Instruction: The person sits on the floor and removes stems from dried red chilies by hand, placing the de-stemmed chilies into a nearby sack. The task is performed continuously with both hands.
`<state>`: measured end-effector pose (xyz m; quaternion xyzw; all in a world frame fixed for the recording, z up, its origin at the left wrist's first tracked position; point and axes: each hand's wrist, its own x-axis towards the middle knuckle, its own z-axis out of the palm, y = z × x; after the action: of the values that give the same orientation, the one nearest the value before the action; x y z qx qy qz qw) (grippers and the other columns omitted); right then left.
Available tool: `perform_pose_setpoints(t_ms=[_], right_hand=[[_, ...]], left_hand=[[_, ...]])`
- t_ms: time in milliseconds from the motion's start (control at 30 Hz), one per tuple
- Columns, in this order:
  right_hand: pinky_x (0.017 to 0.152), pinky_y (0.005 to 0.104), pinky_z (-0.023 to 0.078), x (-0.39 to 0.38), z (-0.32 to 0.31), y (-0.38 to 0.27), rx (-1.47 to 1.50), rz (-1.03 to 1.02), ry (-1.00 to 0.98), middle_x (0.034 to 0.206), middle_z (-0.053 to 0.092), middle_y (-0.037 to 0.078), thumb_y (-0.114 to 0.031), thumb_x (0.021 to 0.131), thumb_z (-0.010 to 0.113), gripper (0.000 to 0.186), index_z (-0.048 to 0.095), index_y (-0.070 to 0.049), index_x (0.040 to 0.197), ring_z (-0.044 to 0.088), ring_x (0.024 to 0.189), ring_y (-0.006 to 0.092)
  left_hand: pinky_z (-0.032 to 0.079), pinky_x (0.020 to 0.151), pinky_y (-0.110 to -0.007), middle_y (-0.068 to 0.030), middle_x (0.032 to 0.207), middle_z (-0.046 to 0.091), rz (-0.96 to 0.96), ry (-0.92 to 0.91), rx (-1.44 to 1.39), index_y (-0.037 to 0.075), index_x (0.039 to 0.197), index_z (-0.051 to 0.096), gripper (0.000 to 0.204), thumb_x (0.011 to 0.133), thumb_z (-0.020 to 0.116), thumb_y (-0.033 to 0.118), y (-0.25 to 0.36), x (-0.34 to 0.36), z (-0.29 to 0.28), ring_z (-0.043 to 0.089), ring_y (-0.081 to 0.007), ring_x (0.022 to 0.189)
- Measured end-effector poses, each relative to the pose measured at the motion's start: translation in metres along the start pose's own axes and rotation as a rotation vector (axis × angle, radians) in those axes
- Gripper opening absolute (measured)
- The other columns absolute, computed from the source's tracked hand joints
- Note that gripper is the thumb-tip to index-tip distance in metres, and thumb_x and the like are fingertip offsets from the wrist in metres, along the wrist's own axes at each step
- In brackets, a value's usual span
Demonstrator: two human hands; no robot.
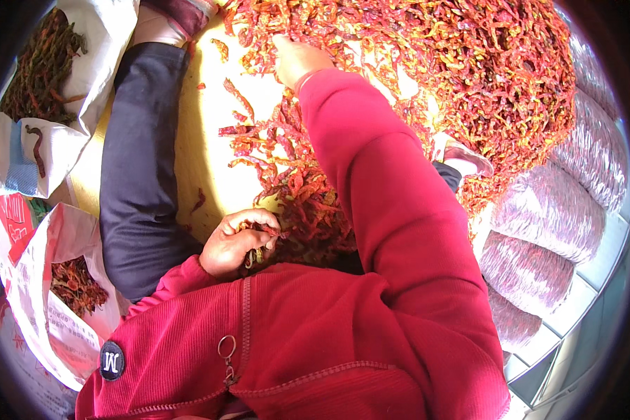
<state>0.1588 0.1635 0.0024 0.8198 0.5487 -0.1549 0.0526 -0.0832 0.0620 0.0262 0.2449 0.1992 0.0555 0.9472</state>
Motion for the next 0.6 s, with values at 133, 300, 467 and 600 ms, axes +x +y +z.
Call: perform_pose_setpoints(t_ms=[133,300,467,600], right_hand=[[0.07,0.0406,0.042,0.015,0.012,0.013,0.077,0.019,0.015,0.085,0.057,0.018,-0.026,0.074,0.052,0.032,0.045,-0.013,0.103,0.054,0.082,0.0321],[0.062,0.037,0.042,0.003,0.023,0.03,0.392,-0.014,0.069,0.074,0.057,0.012,-0.027,0.073,0.053,0.02,0.052,-0.01,0.084,0.054,0.07,0.0299],[0.056,0.0319,0.04,-0.031,0.028,0.043,0.439,0.003,0.122,0.062,0.053,0.008,-0.02,0.073,0.051,0.013,0.054,-0.007,0.076,0.05,0.059,0.0185],[0.056,0.0296,0.04,-0.039,0.028,0.045,0.595,0.033,0.087,0.064,0.052,0.008,-0.017,0.074,0.052,0.015,0.054,-0.007,0.084,0.049,0.058,0.0161]], left_hand=[[0.038,0.054,-0.022,-0.0058,0.068,0.051,-0.004,-0.019,-0.016,0.0,0.086,0.05,0.017,0.071,0.043,0.004,0.0,0.0,-0.003,0.047,-0.0114,0.059],[0.039,0.054,-0.022,-0.0055,0.066,0.053,-0.076,0.032,-0.103,0.0,0.086,0.051,0.016,0.077,0.046,0.012,0.002,-0.002,0.003,0.049,-0.011,0.059],[0.039,0.05,-0.021,-0.0038,0.063,0.053,-0.075,0.13,0.012,0.002,0.082,0.052,0.008,0.079,0.049,0.009,-0.006,0.003,0.008,0.049,-0.0091,0.055],[0.038,0.048,-0.02,-0.0032,0.063,0.053,0.015,0.099,0.013,0.003,0.081,0.053,0.007,0.079,0.049,0.009,-0.008,0.003,0.013,0.048,-0.0082,0.053]])
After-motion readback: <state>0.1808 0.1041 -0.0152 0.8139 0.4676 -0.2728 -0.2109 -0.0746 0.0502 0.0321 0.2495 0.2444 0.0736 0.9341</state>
